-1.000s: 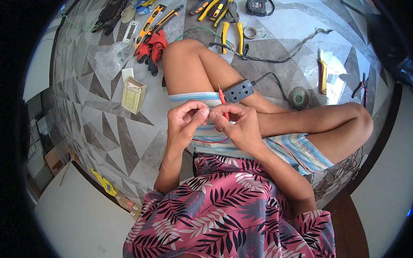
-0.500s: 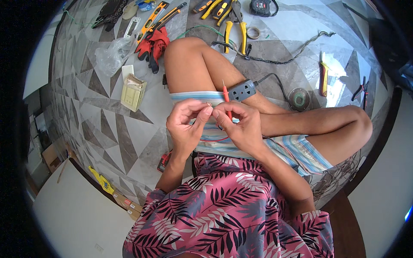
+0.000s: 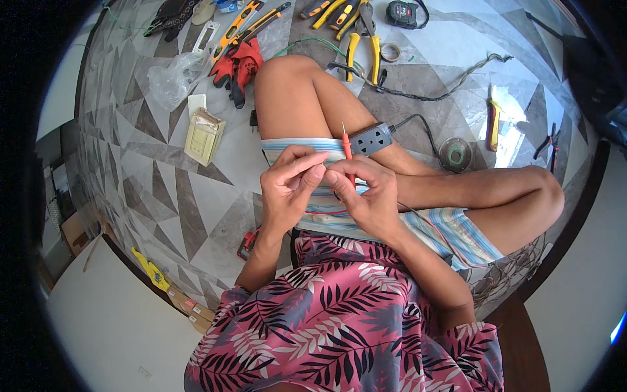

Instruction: The person is repairing or testing an electrical outlet component using a multimeter and various hand tools while sitting on the floor.

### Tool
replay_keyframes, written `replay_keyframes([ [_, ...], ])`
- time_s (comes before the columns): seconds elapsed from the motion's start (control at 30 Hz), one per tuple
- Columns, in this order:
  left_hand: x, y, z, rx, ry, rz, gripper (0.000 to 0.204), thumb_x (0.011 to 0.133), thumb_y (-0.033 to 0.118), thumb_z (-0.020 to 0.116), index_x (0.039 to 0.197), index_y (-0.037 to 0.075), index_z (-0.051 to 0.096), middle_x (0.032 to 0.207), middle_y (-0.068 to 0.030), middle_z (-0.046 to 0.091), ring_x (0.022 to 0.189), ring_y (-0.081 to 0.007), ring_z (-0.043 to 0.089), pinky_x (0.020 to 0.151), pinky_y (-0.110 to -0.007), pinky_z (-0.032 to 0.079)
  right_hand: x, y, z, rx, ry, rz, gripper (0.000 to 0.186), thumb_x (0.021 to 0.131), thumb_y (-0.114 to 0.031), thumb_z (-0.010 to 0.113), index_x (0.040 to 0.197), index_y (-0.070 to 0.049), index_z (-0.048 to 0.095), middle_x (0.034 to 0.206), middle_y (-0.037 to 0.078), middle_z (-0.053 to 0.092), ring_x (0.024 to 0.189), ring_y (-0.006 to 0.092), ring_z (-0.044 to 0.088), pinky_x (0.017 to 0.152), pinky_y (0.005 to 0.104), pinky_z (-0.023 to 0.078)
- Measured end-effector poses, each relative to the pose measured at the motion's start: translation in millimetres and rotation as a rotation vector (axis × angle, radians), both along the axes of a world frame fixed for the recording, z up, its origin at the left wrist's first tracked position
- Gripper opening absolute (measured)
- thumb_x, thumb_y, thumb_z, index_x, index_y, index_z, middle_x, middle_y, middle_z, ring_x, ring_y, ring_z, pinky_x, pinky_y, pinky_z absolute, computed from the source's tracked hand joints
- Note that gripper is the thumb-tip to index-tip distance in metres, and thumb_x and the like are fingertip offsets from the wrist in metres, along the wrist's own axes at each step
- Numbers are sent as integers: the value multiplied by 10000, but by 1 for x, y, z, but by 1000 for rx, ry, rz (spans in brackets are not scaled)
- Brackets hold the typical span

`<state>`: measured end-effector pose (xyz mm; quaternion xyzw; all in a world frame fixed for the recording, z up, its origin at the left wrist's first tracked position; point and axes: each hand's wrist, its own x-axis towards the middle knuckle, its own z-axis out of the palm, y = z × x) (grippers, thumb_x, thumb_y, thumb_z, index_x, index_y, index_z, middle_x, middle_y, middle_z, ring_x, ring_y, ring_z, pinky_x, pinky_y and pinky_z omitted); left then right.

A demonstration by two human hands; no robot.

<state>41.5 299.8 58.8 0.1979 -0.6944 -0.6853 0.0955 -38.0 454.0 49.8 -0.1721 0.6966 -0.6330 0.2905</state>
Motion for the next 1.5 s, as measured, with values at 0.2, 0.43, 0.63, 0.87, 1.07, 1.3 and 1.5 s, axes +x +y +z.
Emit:
replay_keyframes([
  [0.2, 2, 0, -2, 221, 3, 12, 199, 989, 69, 672, 1136, -61, 705, 1058, -104, 651, 907, -148, 680, 814, -266, 553, -2, -2, -8, -90, -61, -89, 208, 942, -61, 707, 1138, 6, 721, 889, 62, 654, 806, 121, 579, 766, 270, 487],
  [0.43, 5, 1, -8, 291, 17, 18, 304, 978, 89, 692, 1216, -53, 568, 1006, -111, 680, 895, -151, 684, 829, -286, 556, -23, -5, -2, -41, 214, 90, 228, 895, -28, 730, 1121, 7, 735, 912, 106, 684, 821, 194, 642, 769, 317, 513],
  [0.63, 4, -4, -8, 334, 22, -20, 288, 966, 72, 700, 1191, -52, 570, 1004, -113, 680, 933, -150, 676, 833, -287, 556, -37, -2, -2, -50, 327, 195, 107, 884, -48, 753, 983, -10, 760, 882, 95, 697, 780, 199, 657, 715, 304, 510],
  [0.87, 2, -4, -5, 199, 79, -60, 205, 927, 15, 718, 1118, -53, 699, 1080, -106, 675, 954, -164, 687, 844, -286, 571, -36, -2, 10, 11, 167, 171, 80, 889, -60, 760, 927, 9, 748, 833, 70, 701, 765, 146, 638, 694, 289, 495],
  [1.07, -4, 0, -2, -242, 61, -23, 202, 886, -3, 733, 1087, -19, 732, 988, -121, 710, 864, -194, 712, 750, -299, 573, -24, -2, 2, 5, -105, 56, 122, 935, -76, 706, 944, 42, 735, 834, 58, 709, 715, 89, 620, 636, 255, 491],
  [1.3, -5, 5, -5, -296, 29, 15, 164, 872, -9, 745, 1035, 2, 740, 927, -110, 727, 801, -206, 715, 709, -303, 565, -15, -1, 3, 95, -110, 6, 151, 951, -99, 697, 960, 47, 737, 841, 43, 711, 721, 73, 610, 635, 239, 490],
  [1.5, -2, 2, -12, 225, 48, 38, 54, 883, -44, 740, 922, -38, 704, 976, -72, 684, 877, -123, 689, 771, -261, 589, -26, -1, 9, 44, -229, 79, 148, 971, -95, 672, 975, 38, 737, 818, 10, 690, 716, 55, 581, 634, 224, 467],
])
